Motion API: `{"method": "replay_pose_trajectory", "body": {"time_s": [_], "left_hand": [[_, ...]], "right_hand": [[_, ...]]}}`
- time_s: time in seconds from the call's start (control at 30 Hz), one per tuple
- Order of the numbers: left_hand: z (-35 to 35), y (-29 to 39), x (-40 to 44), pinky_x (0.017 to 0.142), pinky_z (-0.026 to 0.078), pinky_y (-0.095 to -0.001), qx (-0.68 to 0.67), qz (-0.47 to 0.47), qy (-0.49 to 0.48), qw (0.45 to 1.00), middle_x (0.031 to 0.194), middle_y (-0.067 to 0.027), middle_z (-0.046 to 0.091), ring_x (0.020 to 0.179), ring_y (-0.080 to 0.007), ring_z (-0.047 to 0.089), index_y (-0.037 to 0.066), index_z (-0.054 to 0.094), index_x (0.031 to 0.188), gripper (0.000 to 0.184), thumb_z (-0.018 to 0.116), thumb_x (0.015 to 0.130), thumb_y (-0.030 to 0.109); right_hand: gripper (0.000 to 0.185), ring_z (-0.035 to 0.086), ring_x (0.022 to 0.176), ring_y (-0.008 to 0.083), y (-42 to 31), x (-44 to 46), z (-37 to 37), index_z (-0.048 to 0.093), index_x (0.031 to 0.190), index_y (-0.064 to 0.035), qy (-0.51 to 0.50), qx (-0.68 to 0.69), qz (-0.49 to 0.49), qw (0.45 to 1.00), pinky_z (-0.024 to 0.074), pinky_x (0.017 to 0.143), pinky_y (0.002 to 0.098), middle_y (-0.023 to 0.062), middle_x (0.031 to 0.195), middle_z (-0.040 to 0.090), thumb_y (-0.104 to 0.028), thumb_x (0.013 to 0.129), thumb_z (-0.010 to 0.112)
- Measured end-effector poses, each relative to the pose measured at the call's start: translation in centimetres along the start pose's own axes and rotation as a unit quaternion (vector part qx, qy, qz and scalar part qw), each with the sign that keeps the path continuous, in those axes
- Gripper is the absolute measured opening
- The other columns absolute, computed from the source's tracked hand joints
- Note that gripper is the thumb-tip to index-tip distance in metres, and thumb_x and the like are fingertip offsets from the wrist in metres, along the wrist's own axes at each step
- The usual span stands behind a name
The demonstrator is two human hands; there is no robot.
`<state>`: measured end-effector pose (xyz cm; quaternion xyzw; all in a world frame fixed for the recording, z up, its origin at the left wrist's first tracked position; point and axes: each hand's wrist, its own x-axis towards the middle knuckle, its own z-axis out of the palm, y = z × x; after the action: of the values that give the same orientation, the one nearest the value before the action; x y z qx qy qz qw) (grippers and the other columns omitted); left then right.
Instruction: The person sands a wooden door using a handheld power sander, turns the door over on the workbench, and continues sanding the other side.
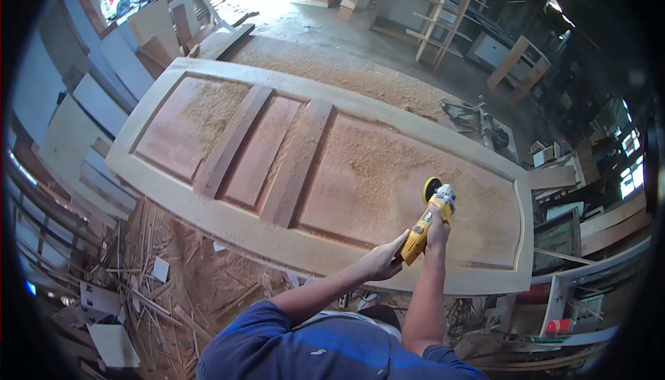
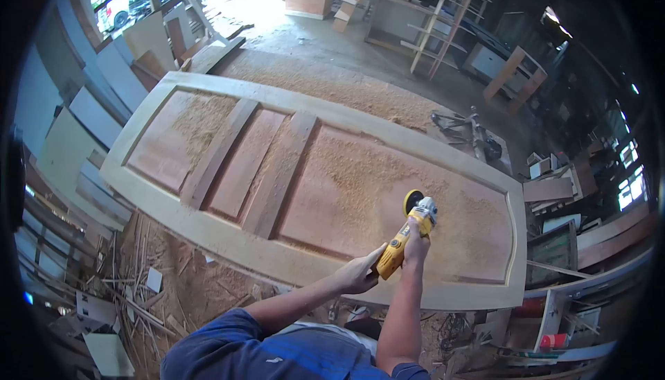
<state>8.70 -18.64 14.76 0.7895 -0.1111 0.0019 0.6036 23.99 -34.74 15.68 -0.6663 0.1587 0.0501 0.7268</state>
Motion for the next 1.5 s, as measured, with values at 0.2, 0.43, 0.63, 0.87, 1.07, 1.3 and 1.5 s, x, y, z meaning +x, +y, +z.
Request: {"method": "replay_pose_trajectory", "body": {"time_s": [0.2,0.43,0.63,0.87,1.07,1.3,1.5], "left_hand": [[1.0,1.6,-5.8,0.090,0.056,-0.0551,-0.003,-0.027,0.034,0.999,0.122,-0.0325,0.070,0.108,-0.0493,0.071,0.008,0.019,0.173,0.101,0.070,0.086,0.005],[1.3,1.6,-12.8,0.102,0.056,-0.0488,-0.041,0.026,0.048,0.998,0.135,-0.0307,0.067,0.122,-0.0463,0.069,0.001,0.022,0.169,0.099,0.077,0.088,0.014],[2.2,3.7,-19.2,0.106,0.055,-0.0488,-0.035,-0.007,-0.049,0.998,0.140,-0.0261,0.067,0.125,-0.0440,0.069,0.006,0.033,0.167,0.097,0.085,0.088,0.027],[-0.1,0.0,-26.6,0.107,0.055,-0.0488,0.174,-0.036,-0.036,0.983,0.134,-0.0212,0.072,0.123,-0.0414,0.069,0.011,0.070,0.138,0.054,0.083,0.089,0.030],[-10.0,-7.1,-32.9,0.122,0.043,-0.0495,0.320,-0.118,0.160,0.926,0.148,-0.0236,0.064,0.141,-0.0406,0.057,0.005,0.067,0.141,0.056,0.079,0.092,0.031],[-20.3,-12.4,-30.0,0.137,0.010,-0.0532,0.500,-0.206,0.184,0.821,0.177,-0.0310,0.022,0.168,-0.0392,0.015,-0.010,0.026,0.167,0.101,0.060,0.102,0.059],[-20.5,-9.7,-26.6,0.137,0.005,-0.0540,0.469,-0.056,-0.014,0.882,0.178,-0.0313,0.019,0.169,-0.0418,0.010,-0.011,0.022,0.168,0.102,0.053,0.105,0.062]], "right_hand": [[0.043,0.069,0.067,0.0204,2.3,-3.6,-0.8,0.067,0.113,-0.0035,-0.025,-0.012,-0.041,0.999,0.0595,0.059,0.0358,0.0071,0.086,0.067,-0.042,0.098,0.078],[0.041,0.069,0.062,0.0222,3.5,-12.8,0.4,0.065,0.112,-0.0045,-0.069,0.008,-0.029,0.997,0.0601,0.057,0.0371,0.0076,0.081,0.066,-0.042,0.100,0.075],[0.038,0.072,0.065,0.0263,6.3,-19.8,-5.0,0.063,0.113,-0.0036,-0.111,0.072,0.003,0.991,0.0616,0.061,0.0404,0.0116,0.080,0.069,-0.037,0.098,0.074],[0.036,0.073,0.075,0.0245,13.9,-28.6,-16.4,0.062,0.119,-0.0026,-0.009,0.109,0.001,0.994,0.0635,0.072,0.0397,0.0106,0.089,0.070,-0.023,0.092,0.074],[0.035,0.070,0.074,0.0205,20.1,-36.2,-24.6,0.066,0.120,-0.0049,0.073,0.052,-0.002,0.996,0.0624,0.068,0.0366,0.0066,0.094,0.068,-0.009,0.086,0.073],[0.041,0.070,0.075,0.0194,21.2,-41.9,-21.1,0.066,0.125,-0.0055,0.152,0.043,-0.010,0.987,0.0624,0.067,0.0367,0.0050,0.097,0.068,-0.005,0.085,0.074],[0.041,0.070,0.073,0.0198,22.0,-43.9,-12.6,0.065,0.125,-0.0032,0.203,0.043,-0.027,0.978,0.0615,0.066,0.0357,0.0061,0.097,0.068,-0.006,0.085,0.074]]}}
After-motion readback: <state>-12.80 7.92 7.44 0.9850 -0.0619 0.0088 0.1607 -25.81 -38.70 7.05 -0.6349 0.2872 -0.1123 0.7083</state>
